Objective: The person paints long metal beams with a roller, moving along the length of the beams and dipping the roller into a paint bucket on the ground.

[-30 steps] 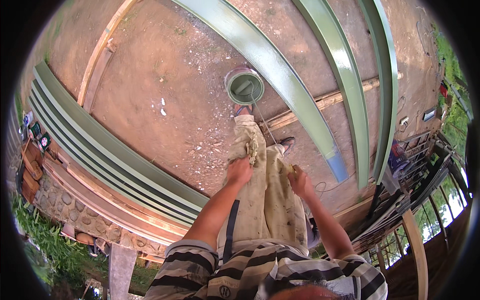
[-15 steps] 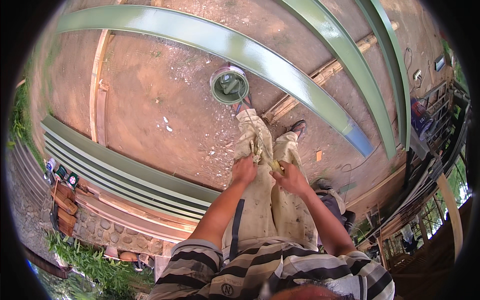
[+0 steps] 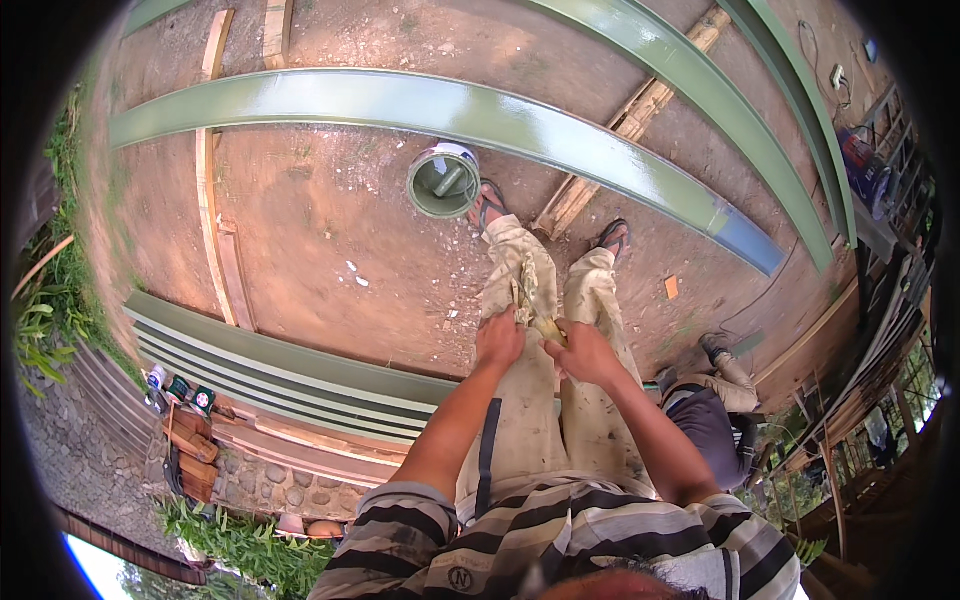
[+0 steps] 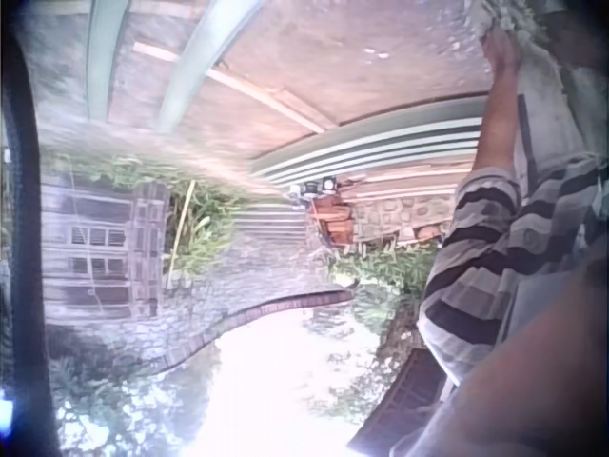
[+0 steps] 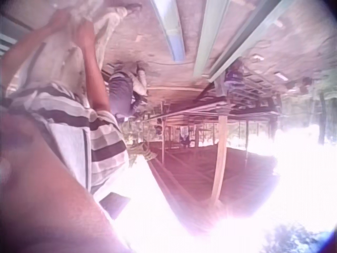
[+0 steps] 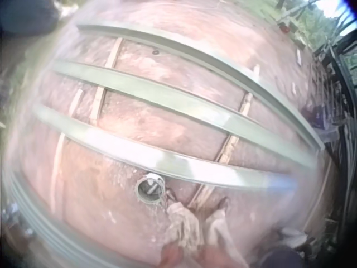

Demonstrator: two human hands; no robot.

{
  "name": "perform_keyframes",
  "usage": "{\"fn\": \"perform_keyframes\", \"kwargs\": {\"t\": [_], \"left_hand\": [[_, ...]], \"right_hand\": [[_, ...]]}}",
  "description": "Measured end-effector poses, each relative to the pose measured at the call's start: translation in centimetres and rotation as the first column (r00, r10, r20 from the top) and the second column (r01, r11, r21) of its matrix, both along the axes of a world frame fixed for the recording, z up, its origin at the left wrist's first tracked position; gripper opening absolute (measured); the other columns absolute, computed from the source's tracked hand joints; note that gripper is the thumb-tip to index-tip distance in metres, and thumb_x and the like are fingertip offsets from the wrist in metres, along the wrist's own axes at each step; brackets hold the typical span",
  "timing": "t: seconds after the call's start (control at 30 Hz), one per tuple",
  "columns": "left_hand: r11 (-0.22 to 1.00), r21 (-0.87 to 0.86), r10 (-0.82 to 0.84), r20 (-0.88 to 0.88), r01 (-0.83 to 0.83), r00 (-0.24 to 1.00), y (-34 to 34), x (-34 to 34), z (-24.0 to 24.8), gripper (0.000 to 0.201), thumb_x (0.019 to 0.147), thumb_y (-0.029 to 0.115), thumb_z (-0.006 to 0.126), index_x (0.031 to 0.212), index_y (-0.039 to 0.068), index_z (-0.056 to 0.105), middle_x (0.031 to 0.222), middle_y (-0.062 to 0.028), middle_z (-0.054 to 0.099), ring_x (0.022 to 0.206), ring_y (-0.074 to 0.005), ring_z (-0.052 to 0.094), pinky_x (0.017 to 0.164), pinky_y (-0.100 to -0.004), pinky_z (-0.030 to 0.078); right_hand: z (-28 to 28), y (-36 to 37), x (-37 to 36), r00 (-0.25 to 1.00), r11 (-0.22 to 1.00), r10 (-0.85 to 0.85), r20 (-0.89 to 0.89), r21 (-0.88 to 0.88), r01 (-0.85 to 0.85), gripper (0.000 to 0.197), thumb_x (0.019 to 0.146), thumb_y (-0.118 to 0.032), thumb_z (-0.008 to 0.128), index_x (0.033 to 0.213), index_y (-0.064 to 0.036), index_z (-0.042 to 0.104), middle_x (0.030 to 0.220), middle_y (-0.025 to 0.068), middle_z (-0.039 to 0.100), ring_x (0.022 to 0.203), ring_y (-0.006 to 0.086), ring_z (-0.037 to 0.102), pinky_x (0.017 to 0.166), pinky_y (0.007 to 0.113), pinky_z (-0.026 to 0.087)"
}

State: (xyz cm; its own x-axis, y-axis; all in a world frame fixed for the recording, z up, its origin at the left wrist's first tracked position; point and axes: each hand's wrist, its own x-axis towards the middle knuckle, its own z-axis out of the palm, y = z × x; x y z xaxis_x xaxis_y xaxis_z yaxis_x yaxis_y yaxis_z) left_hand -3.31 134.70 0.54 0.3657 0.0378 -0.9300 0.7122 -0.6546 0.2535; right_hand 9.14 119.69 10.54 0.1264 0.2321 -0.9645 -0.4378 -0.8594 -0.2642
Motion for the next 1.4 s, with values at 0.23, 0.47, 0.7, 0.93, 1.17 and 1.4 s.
{"fn": "perform_keyframes", "kwargs": {"t": [0.23,0.47,0.7,0.93,1.17,1.4], "left_hand": [[0.997,-0.023,-0.079,-0.03,0.079,0.996,-0.5,0.3,-0.1,0.047,0.091,0.017,0.059,0.136,0.006,0.06,0.117,-0.0237,0.072,0.112,-0.0411,0.068,0.104,-0.0498,0.05],[0.997,0.009,-0.073,-0.007,0.073,0.997,-0.8,0.3,-0.3,0.046,0.093,0.017,0.057,0.138,0.007,0.059,0.117,-0.024,0.072,0.113,-0.041,0.067,0.105,-0.0498,0.049],[0.995,0.034,-0.091,-0.024,0.092,0.996,-1.3,0.0,-0.5,0.046,0.094,0.018,0.056,0.138,0.009,0.06,0.116,-0.0245,0.072,0.112,-0.0418,0.068,0.104,-0.0503,0.05],[0.997,0.044,-0.067,-0.023,0.068,0.998,-1.6,-0.2,-0.4,0.043,0.093,0.018,0.057,0.135,0.009,0.061,0.114,-0.0246,0.072,0.11,-0.0428,0.068,0.101,-0.0511,0.052],[0.994,0.056,-0.09,-0.014,0.09,0.996,-2.2,-0.7,-0.3,0.043,0.093,0.017,0.058,0.135,0.009,0.061,0.114,-0.0248,0.072,0.111,-0.0427,0.068,0.101,-0.0515,0.051],[0.989,0.064,-0.129,-0.041,0.131,0.991,-3.5,-1.5,-0.6,0.043,0.093,0.015,0.058,0.135,0.008,0.061,0.115,-0.0242,0.072,0.112,-0.0425,0.067,0.101,-0.0519,0.051]], "right_hand": [[1.0,-0.3,-0.8,0.979,0.993,0.04,0.198,0.1,-0.061,0.027,0.099,-0.023,0.064,0.106,0.0034,0.067,0.071,0.0145,0.07,0.062,0.0221,0.071,0.069,0.037,0.054],[0.9,-1.5,-1.2,0.988,0.99,-0.004,0.157,0.139,-0.018,0.025,0.099,-0.02,0.065,0.1,0.0039,0.067,0.068,0.013,0.069,0.055,0.0192,0.069,0.073,0.036,0.054],[0.9,-2.1,-1.6,0.941,0.982,0.138,0.309,0.084,-0.172,0.022,0.094,-0.017,0.067,0.099,0.0041,0.066,0.068,0.0141,0.068,0.055,0.02,0.069,0.073,0.038,0.055],[0.7,-2.9,-1.2,0.938,0.928,-0.282,-0.202,0.19,0.32,0.023,0.094,-0.017,0.068,0.101,0.0048,0.066,0.07,0.0144,0.069,0.055,0.0194,0.067,0.07,0.036,0.055],[0.5,-4.1,-1.7,0.995,0.976,-0.099,0.004,0.194,0.096,0.025,0.096,-0.02,0.068,0.104,0.0036,0.067,0.071,0.0135,0.07,0.054,0.0183,0.068,0.069,0.033,0.054],[-0.8,-5.5,-2.9,0.878,0.853,-0.351,-0.325,0.276,0.443,0.026,0.096,-0.018,0.067,0.11,0.0035,0.064,0.072,0.0113,0.072,0.055,0.0187,0.068,0.066,0.036,0.055]]}}
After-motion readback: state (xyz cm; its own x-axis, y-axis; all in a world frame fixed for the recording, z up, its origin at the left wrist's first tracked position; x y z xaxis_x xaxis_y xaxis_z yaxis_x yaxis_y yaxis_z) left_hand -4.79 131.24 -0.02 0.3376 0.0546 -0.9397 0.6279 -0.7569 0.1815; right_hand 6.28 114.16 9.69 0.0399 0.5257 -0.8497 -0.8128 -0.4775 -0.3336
